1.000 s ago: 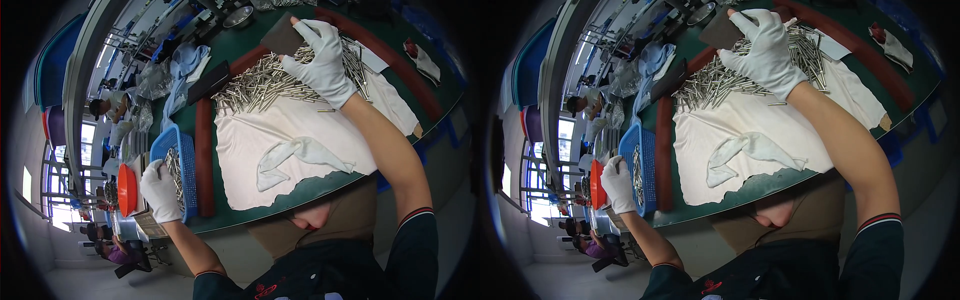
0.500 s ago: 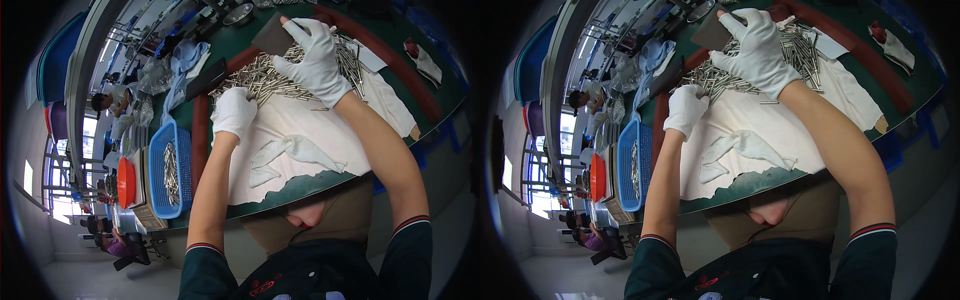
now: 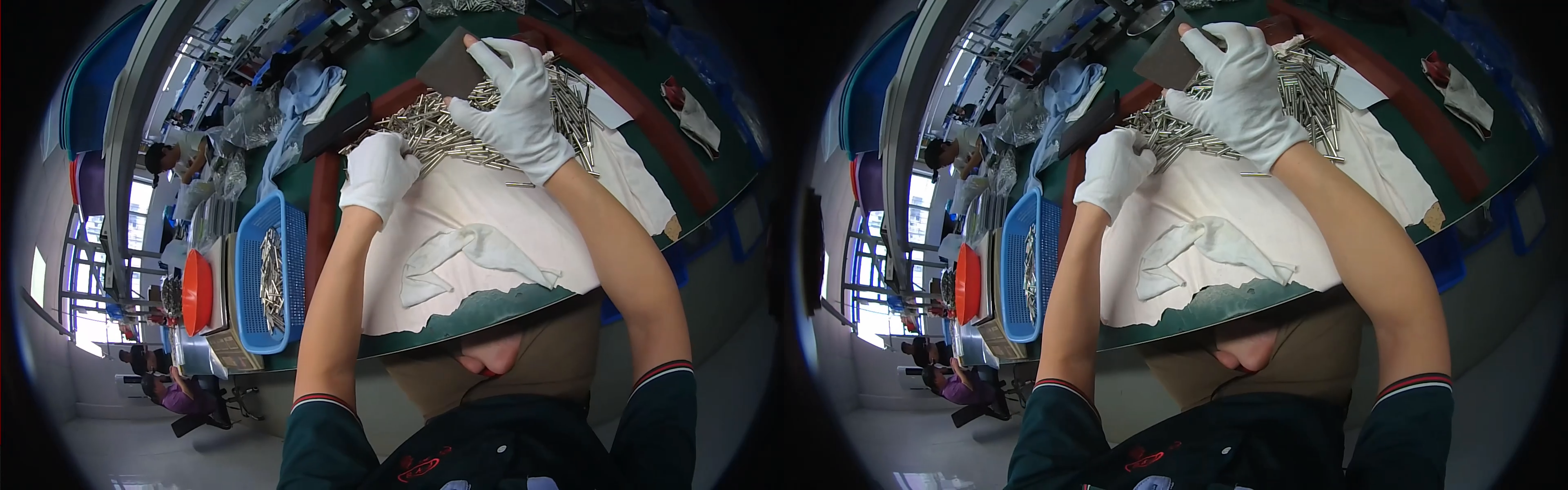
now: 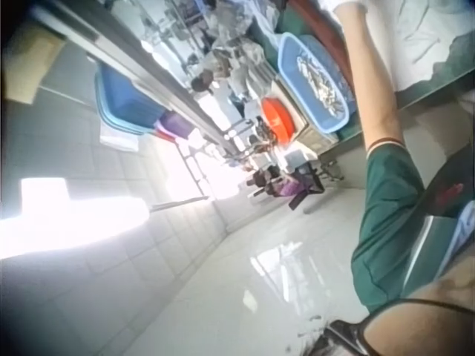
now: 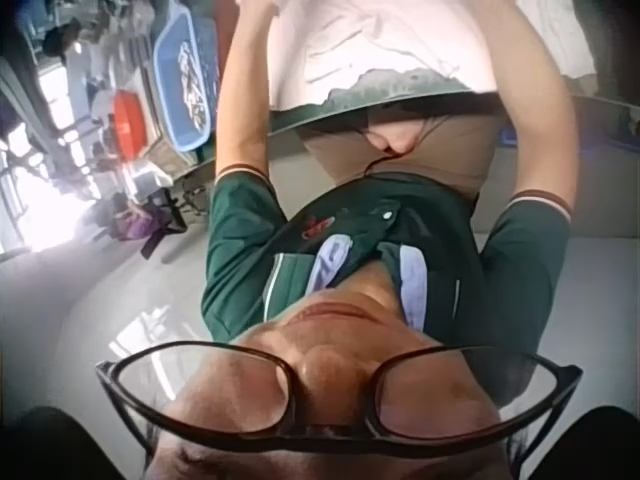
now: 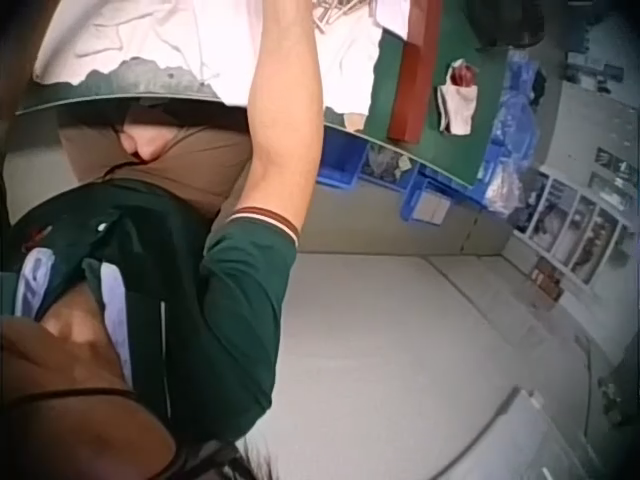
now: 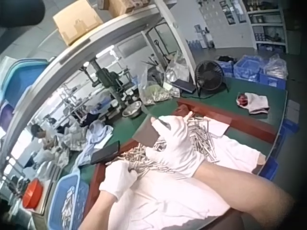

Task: Inspecting small metal pins using a measuring block and sorting them at a workbench.

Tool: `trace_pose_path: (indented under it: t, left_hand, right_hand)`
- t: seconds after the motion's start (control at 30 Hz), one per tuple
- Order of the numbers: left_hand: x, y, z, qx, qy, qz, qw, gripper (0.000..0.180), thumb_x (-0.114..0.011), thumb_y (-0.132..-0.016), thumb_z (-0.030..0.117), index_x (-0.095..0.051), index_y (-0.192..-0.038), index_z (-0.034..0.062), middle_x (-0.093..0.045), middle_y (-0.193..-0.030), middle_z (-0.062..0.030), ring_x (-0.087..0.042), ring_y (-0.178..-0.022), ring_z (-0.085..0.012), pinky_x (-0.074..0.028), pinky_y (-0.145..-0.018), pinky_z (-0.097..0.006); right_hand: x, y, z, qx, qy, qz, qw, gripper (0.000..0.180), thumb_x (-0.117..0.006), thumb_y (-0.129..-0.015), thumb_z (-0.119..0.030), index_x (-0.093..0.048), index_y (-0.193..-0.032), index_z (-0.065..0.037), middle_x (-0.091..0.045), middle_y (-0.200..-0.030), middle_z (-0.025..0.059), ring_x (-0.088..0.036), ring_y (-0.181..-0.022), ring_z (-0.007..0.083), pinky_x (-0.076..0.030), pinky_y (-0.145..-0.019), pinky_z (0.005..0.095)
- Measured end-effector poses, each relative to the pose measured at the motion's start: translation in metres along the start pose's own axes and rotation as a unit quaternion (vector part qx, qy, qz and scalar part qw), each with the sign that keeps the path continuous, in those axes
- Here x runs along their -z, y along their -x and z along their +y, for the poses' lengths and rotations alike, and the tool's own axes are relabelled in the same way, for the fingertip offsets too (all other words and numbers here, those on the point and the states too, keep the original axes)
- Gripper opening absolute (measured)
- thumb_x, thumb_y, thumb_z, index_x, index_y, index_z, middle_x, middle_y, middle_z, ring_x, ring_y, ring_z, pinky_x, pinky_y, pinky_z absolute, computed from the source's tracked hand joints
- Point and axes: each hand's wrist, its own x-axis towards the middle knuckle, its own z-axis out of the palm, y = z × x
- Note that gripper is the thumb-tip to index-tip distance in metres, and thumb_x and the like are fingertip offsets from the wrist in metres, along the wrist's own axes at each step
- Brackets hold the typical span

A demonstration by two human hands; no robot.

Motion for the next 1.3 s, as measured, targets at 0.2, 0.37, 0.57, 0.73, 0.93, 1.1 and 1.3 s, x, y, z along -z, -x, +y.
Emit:
trace_pose_path:
  t: [0.2, 0.37, 0.57, 0.73, 0.93, 1.1, 1.3]
  left_hand:
    - [0.023, 0.043, -0.010, 0.088, 0.480, -0.071, 0.870, 0.012, -0.062, -0.084, 0.013, -0.062, -0.089, 0.0014, -0.068, -0.081, -0.0048, -0.058, -0.066, -0.0083, -0.044, -0.059, -0.021]
    - [0.001, 0.071, -0.019, 0.085, 0.810, -0.111, 0.569, 0.017, -0.063, -0.090, 0.010, -0.061, -0.104, -0.0001, -0.065, -0.085, -0.0075, -0.061, -0.068, -0.0092, -0.046, -0.058, -0.019]
    - [-0.015, 0.083, -0.031, 0.069, 0.874, -0.041, 0.478, 0.069, -0.062, -0.089, 0.009, -0.025, -0.145, -0.0066, -0.059, -0.090, -0.0081, -0.066, -0.074, -0.0170, -0.050, -0.065, -0.024]
    - [-0.030, 0.074, -0.025, 0.046, 0.916, -0.037, 0.398, 0.076, -0.065, -0.083, 0.000, -0.023, -0.146, -0.0016, -0.058, -0.085, -0.0059, -0.065, -0.079, -0.0185, -0.054, -0.075, -0.031]
    - [-0.012, 0.098, -0.034, 0.040, 0.900, -0.019, 0.433, 0.080, -0.068, -0.085, 0.004, -0.020, -0.148, -0.0018, -0.060, -0.091, -0.0053, -0.064, -0.089, -0.0171, -0.055, -0.085, -0.032]
    - [0.017, 0.098, -0.029, 0.146, 0.770, -0.072, 0.616, 0.070, -0.061, -0.087, 0.004, -0.027, -0.149, 0.0012, -0.066, -0.089, -0.0084, -0.068, -0.081, -0.0148, -0.052, -0.080, -0.025]
    - [0.008, 0.097, -0.021, 0.132, 0.775, -0.091, 0.612, 0.068, -0.062, -0.087, 0.003, -0.030, -0.147, 0.0016, -0.062, -0.084, -0.0053, -0.064, -0.071, -0.0124, -0.052, -0.066, -0.023]
  right_hand:
    - [0.009, -0.002, -0.012, 0.001, -0.018, -0.038, 0.999, 0.064, -0.080, -0.067, -0.026, -0.061, -0.125, -0.005, -0.056, -0.115, 0.0089, -0.053, -0.103, 0.0253, -0.045, -0.089, 0.0376]
    - [0.012, 0.009, -0.022, 0.066, -0.041, -0.094, 0.993, 0.067, -0.077, -0.073, -0.012, -0.052, -0.134, -0.006, -0.054, -0.127, 0.0139, -0.053, -0.114, 0.0283, -0.045, -0.096, 0.0374]
    - [0.013, 0.018, -0.038, 0.098, -0.069, -0.162, 0.979, 0.071, -0.073, -0.072, -0.008, -0.046, -0.138, -0.006, -0.052, -0.132, 0.0154, -0.052, -0.116, 0.0317, -0.043, -0.099, 0.0401]
    - [0.020, 0.018, -0.035, 0.090, -0.052, -0.188, 0.977, 0.068, -0.073, -0.075, -0.016, -0.048, -0.136, -0.001, -0.053, -0.131, 0.0165, -0.050, -0.120, 0.0338, -0.037, -0.104, 0.0428]
    - [0.010, 0.018, -0.064, 0.049, -0.080, -0.221, 0.971, 0.072, -0.078, -0.072, -0.026, -0.051, -0.135, 0.000, -0.051, -0.122, 0.0160, -0.053, -0.110, 0.0315, -0.045, -0.094, 0.0392]
    - [0.012, 0.016, -0.064, 0.060, -0.132, -0.253, 0.956, 0.080, -0.079, -0.065, -0.017, -0.048, -0.138, -0.005, -0.047, -0.124, 0.0161, -0.052, -0.107, 0.0290, -0.047, -0.088, 0.0375]
    - [0.015, 0.017, -0.063, 0.074, -0.132, -0.274, 0.950, 0.082, -0.078, -0.061, -0.019, -0.050, -0.137, -0.006, -0.049, -0.126, 0.0163, -0.050, -0.107, 0.0297, -0.046, -0.088, 0.0386]
